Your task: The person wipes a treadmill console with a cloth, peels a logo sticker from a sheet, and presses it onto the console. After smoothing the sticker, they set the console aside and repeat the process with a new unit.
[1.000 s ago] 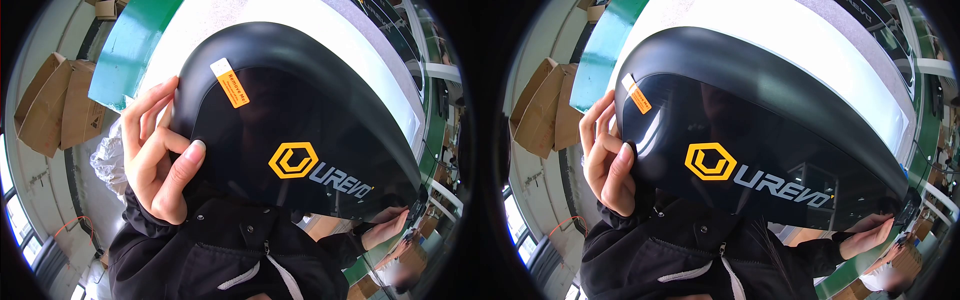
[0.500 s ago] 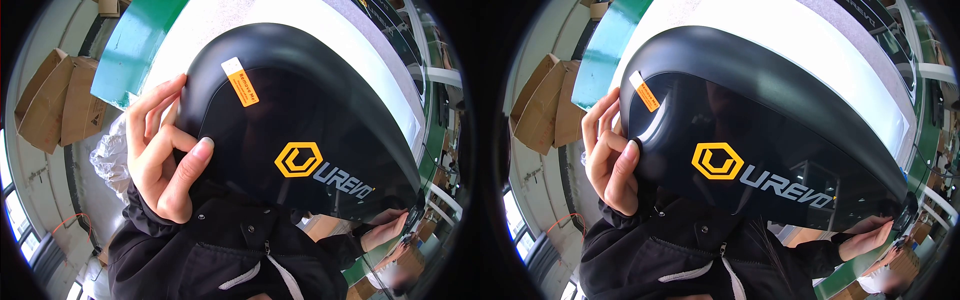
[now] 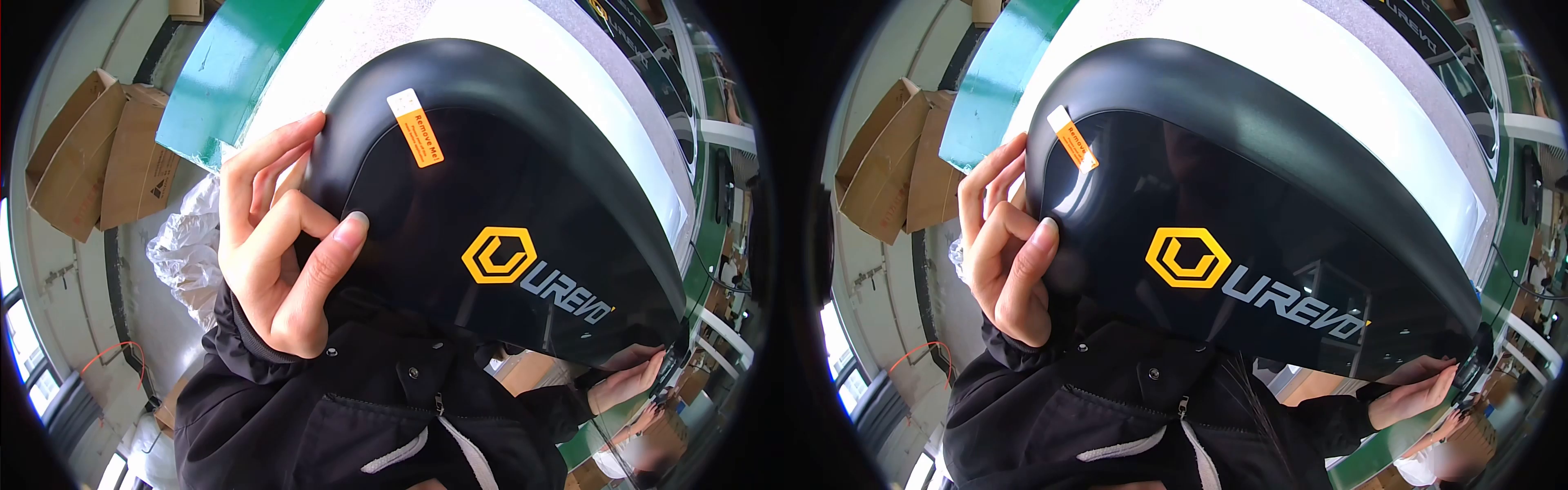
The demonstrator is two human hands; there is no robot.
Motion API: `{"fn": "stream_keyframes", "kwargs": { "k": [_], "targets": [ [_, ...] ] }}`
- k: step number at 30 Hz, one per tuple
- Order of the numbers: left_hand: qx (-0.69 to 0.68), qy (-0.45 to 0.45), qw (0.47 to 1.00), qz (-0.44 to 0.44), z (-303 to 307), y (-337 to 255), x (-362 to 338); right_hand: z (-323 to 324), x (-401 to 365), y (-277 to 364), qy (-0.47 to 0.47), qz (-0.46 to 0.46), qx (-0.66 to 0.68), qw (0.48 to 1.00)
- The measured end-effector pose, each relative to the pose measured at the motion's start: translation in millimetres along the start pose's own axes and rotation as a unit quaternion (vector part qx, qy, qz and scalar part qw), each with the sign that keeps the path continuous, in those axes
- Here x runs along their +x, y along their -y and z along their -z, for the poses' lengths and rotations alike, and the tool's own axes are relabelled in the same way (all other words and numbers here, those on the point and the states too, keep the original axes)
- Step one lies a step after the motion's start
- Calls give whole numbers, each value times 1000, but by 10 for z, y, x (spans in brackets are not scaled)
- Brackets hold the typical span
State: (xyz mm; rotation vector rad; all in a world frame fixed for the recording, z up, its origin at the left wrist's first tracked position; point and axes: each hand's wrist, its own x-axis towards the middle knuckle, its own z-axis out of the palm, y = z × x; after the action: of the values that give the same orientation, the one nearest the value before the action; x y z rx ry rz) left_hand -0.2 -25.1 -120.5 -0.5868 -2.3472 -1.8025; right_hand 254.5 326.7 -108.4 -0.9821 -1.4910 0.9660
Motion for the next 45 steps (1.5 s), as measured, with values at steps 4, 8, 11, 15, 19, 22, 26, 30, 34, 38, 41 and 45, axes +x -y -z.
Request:
{"fn": "stream_keyframes", "kwargs": {
  "k": [4, 8, 11, 15, 19, 22, 26, 30, 34, 38, 41, 45],
  "targets": [
    [-1, -9, 1000, 9, -15, -12, -12, -14, -14, 9, 1, 12, 3, 1000],
    [-2, -14, 1000, -1, -23, -1, -6, -25, -16, 11, 1, -2, 20, 1000],
    [13, -22, 1000, 6, -32, -27, -8, 99, 84, -87, -8, -17, 29, 999],
    [7, -27, 999, 21, -60, -54, 1, 329, 193, -222, 3, -19, 24, 1000],
    [-7, -41, 998, 37, -94, -65, -20, 445, 236, -314, 4, -22, 17, 1000],
    [19, -43, 998, 36, -122, -76, -30, 359, 206, -280, 1, -12, 15, 1000],
    [-2, -69, 997, 25, -166, -59, -42, 281, 172, -224, 41, -7, -2, 999],
    [-26, -86, 996, 25, -221, -77, -39, 134, 130, -113, 70, -51, 82, 993],
    [-13, -85, 996, 26, -215, -77, -40, 225, 194, -182, 101, -79, 157, 979],
    [-14, -82, 996, 24, -218, -67, -47, 191, 183, -176, 94, -63, 155, 981],
    [-11, -72, 997, 16, -188, -51, -51, 233, 197, -178, 105, -62, 147, 982],
    [-3, -66, 998, 8, -176, -24, -64, 163, 167, -135, 90, -51, 117, 988]
  ]
}}
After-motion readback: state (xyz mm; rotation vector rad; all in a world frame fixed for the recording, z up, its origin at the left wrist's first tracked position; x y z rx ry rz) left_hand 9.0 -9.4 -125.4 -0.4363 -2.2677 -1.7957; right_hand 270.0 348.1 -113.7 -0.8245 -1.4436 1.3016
